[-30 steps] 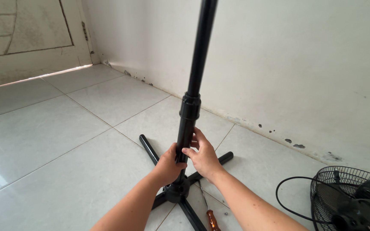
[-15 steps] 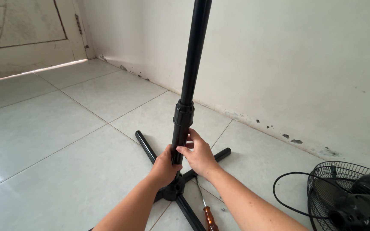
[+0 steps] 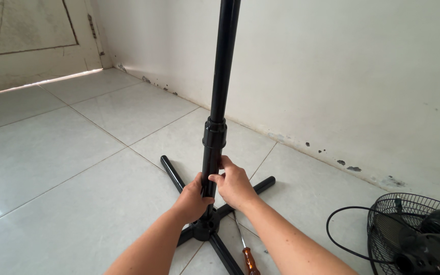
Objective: The person assembles a standing electric fan by attaching the vertical pole to the base and securing it with a screwdriver. They then attach the motor head to the pole and tighten it.
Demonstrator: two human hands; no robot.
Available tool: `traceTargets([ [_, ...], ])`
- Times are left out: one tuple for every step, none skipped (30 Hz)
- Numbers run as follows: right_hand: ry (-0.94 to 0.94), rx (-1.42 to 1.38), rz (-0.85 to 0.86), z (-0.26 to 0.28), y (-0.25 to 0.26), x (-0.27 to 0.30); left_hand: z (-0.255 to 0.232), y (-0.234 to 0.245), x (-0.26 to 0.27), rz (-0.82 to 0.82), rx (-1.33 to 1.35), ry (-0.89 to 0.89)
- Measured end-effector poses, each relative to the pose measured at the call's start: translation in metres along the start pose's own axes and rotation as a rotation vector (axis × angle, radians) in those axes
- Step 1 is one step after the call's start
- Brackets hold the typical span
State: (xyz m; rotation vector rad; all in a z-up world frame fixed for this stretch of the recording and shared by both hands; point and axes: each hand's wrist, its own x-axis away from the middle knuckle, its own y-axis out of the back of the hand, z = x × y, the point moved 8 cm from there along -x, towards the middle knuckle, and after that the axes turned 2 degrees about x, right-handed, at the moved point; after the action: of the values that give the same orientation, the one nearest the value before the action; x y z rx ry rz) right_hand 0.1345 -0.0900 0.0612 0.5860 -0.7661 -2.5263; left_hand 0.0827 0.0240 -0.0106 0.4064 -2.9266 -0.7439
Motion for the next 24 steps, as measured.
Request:
traceTargets([
  [-0.006,-0.006,-0.002,-0.001,-0.001,0.0,0.0,0.0,0.0,0.002,-0.011,-0.003],
  [-0.011,-0.011,-0.004,-0.002,-0.002,-0.001,0.001,0.001,0.001,0.003,-0.023,-0.005],
  [-0.018,-0.014,-0.006,-0.005,-0.003,-0.001,0.002,0.0,0.001,-0.006,-0.027,0.0],
  [-0.019,-0.004,0.0,-0.007,-0.004,-0.001,0.004,0.0,0.0,-0.015,-0.031,0.005],
  [-0.021,0.007,0.005,-0.009,-0.004,-0.002,0.006,-0.001,0.0,-0.024,-0.034,0.009],
  [-0.022,0.018,0.01,-0.012,-0.004,-0.002,0.008,-0.003,0.0,-0.031,-0.013,0.015],
  [0.001,0.051,0.029,-0.012,-0.004,-0.003,0.011,-0.004,-0.001,-0.038,0.007,0.019],
  [0.024,0.084,0.048,-0.011,-0.003,-0.006,0.013,-0.005,-0.003,-0.045,0.027,0.024],
  [0.048,0.116,0.064,-0.01,-0.002,-0.007,0.018,-0.006,-0.005,-0.049,0.021,0.049],
  [0.018,0.084,0.1,-0.013,-0.002,-0.006,0.023,-0.007,-0.005,-0.054,0.015,0.074],
  [-0.011,0.055,0.136,-0.017,-0.001,-0.006,0.028,-0.01,-0.008,-0.057,0.012,0.098],
  [-0.04,0.025,0.172,-0.02,0.001,-0.006,0.028,-0.01,-0.013,-0.074,-0.015,0.069],
  [-0.041,0.028,0.176,-0.022,0.004,-0.005,0.032,-0.009,-0.016,-0.089,-0.042,0.045],
  [-0.042,0.032,0.18,-0.023,0.007,-0.005,0.036,-0.007,-0.018,-0.104,-0.07,0.021],
  [-0.044,0.034,0.184,-0.025,0.01,-0.005,0.042,-0.007,-0.021,-0.109,-0.048,0.021],
  [-0.06,0.042,0.185,-0.029,0.014,-0.004,0.048,-0.005,-0.026,-0.113,-0.025,0.021],
  [-0.076,0.05,0.185,-0.033,0.017,-0.003,0.055,-0.004,-0.029,-0.118,-0.003,0.02],
  [-0.092,0.057,0.186,-0.038,0.02,-0.001,0.064,-0.004,-0.032,-0.1,-0.033,0.063],
  [-0.107,0.058,0.186,-0.043,0.024,0.001,0.071,-0.004,-0.035,-0.083,-0.063,0.103],
  [-0.122,0.059,0.187,-0.05,0.028,0.003,0.078,-0.005,-0.038,-0.068,-0.093,0.144],
  [-0.135,0.059,0.187,-0.056,0.032,0.004,0.09,-0.007,-0.037,-0.011,-0.223,0.265],
  [-0.146,0.104,0.184,-0.063,0.036,0.005,0.101,-0.008,-0.035,0.048,-0.353,0.386],
  [-0.161,0.151,0.183,-0.071,0.039,0.008,0.095,-0.023,-0.034,0.203,-0.611,0.269],
  [-0.176,0.197,0.182,-0.079,0.043,0.009,0.09,-0.039,-0.032,0.356,-0.864,0.143],
])
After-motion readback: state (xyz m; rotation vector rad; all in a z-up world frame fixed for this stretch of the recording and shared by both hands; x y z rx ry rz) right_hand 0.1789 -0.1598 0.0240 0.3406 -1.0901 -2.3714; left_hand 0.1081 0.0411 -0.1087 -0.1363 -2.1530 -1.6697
